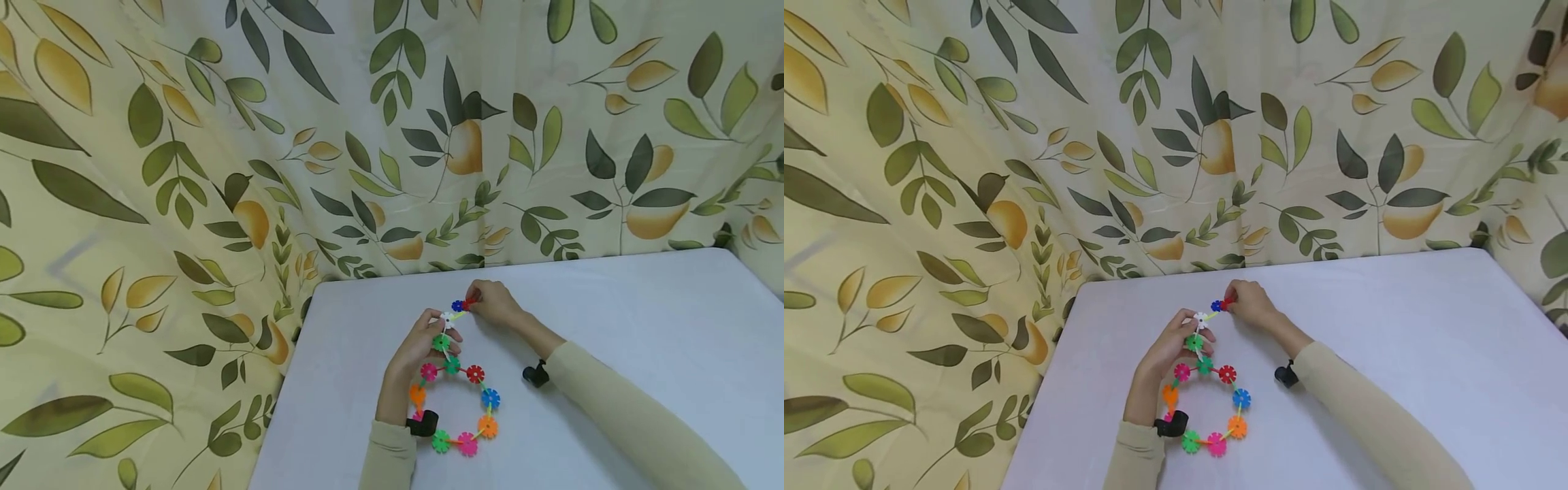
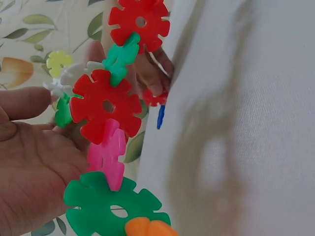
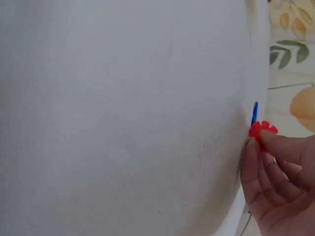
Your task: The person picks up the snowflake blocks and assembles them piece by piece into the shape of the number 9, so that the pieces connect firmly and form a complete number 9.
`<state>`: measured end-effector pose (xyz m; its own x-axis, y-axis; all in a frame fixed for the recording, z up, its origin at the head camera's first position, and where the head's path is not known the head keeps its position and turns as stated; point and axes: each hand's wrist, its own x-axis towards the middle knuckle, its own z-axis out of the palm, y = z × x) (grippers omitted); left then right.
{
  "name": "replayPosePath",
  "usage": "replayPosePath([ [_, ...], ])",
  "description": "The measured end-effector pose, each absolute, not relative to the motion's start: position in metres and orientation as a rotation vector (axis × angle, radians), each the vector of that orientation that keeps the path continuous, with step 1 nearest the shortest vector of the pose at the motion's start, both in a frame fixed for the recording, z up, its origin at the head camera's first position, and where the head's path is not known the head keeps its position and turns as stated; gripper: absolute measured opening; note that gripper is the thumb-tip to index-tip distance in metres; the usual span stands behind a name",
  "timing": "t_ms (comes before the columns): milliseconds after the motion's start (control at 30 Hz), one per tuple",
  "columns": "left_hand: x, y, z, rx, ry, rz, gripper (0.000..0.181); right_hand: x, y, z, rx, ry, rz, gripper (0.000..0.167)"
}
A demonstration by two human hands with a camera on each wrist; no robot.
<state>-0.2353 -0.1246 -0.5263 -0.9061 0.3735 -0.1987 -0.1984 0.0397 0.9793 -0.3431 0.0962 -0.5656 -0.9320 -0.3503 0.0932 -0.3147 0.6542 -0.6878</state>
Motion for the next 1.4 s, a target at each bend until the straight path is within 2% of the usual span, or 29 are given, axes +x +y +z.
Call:
replayPosePath([
  [133,-0.236,-0.123,-0.526,0.172,1.932,1.922,0.027,-0.333,0.101,-0.562,-0.466,2.712,-1.361,0.009],
  [367,-0.236,-0.122,-0.527,0.188,2.001,1.892,0.040,-0.315,0.111,-0.548,-0.341,2.436,-1.790,0.022],
  [500,-0.237,-0.123,-0.528,0.196,2.016,1.891,0.038,-0.305,0.114,-0.538,-0.301,2.271,-1.946,0.026],
  [900,-0.238,-0.120,-0.529,0.214,2.040,1.889,0.031,-0.279,0.114,-0.524,-0.281,2.128,-2.038,0.027],
  [1400,-0.239,-0.120,-0.531,0.197,2.037,1.894,0.028,-0.265,0.112,-0.525,-0.267,2.114,-2.106,0.026],
])
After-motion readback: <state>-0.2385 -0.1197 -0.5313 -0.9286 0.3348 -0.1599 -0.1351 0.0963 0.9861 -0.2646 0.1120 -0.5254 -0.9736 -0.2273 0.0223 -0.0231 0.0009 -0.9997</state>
